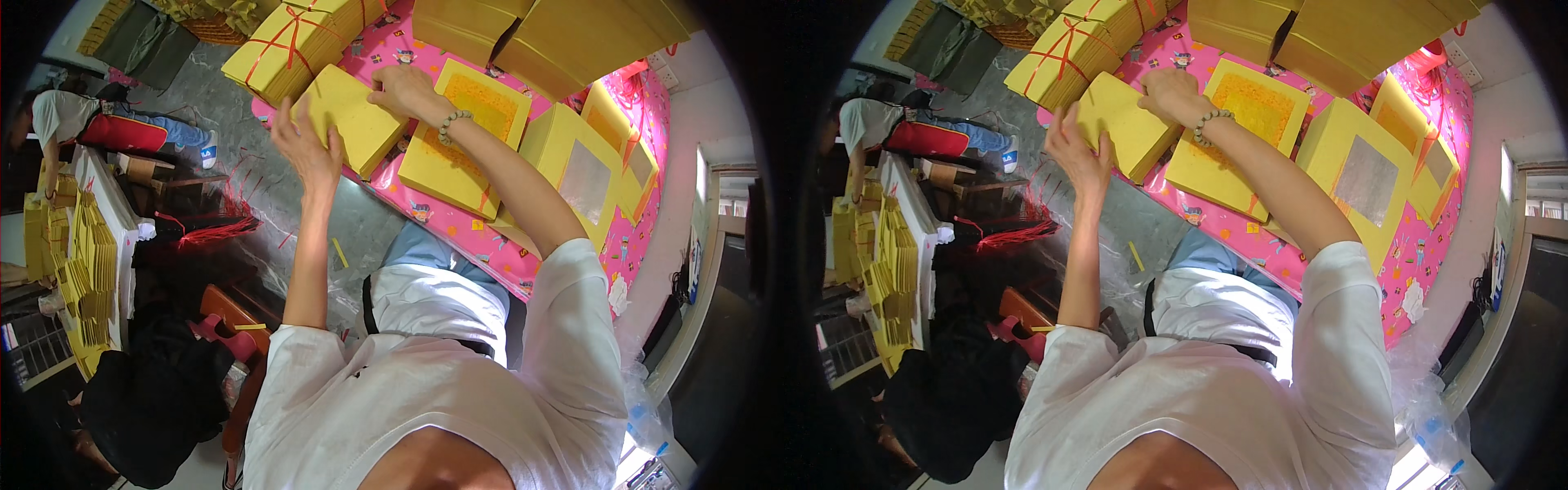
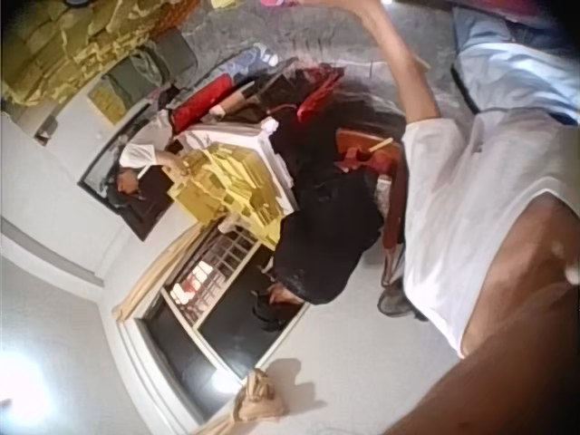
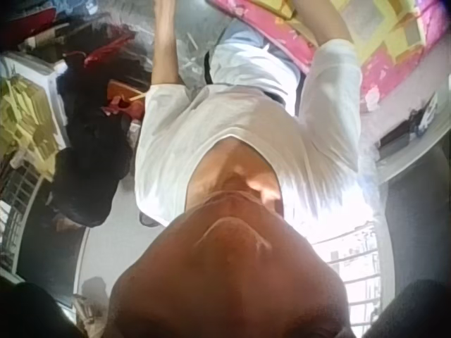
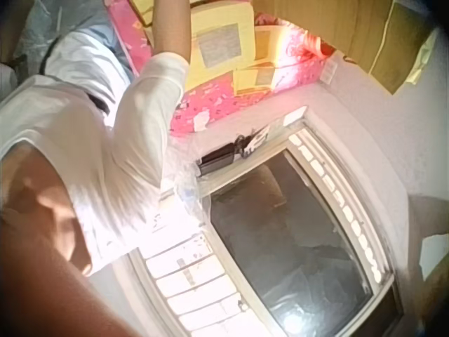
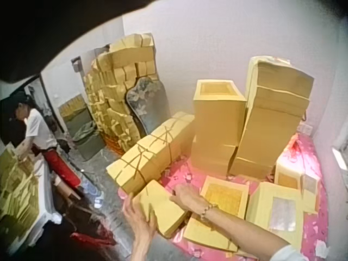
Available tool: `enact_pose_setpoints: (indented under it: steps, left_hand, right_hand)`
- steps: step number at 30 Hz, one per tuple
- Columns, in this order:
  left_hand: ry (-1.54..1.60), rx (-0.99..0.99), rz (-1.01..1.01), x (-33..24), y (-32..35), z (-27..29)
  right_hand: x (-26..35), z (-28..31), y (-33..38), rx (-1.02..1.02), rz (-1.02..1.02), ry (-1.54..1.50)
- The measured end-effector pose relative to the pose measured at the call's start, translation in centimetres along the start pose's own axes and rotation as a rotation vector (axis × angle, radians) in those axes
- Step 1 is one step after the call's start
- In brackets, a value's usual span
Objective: Counting and inspecting stacks of yellow joss paper.
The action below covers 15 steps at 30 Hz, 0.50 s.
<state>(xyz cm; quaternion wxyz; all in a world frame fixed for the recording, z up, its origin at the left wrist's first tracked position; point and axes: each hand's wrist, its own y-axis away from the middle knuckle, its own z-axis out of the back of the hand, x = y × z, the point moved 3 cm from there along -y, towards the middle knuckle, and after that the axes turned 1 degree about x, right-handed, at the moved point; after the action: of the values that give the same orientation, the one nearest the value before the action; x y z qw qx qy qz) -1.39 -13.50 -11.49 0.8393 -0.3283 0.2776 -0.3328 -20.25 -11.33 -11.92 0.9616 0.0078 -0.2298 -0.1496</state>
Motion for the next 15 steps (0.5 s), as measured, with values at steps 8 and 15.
enact_pose_setpoints:
  steps: [8,15]
  left_hand:
    - [0.329,0.365,-0.089,1.4,1.0,-2.6]
    - [0.208,0.426,-0.106,0.2,-2.2,-3.8]
  right_hand:
    - [-0.3,0.3,0.3,0.01,0.003,-0.101]
    - [0.5,0.3,1.5,-0.221,0.081,-0.078]
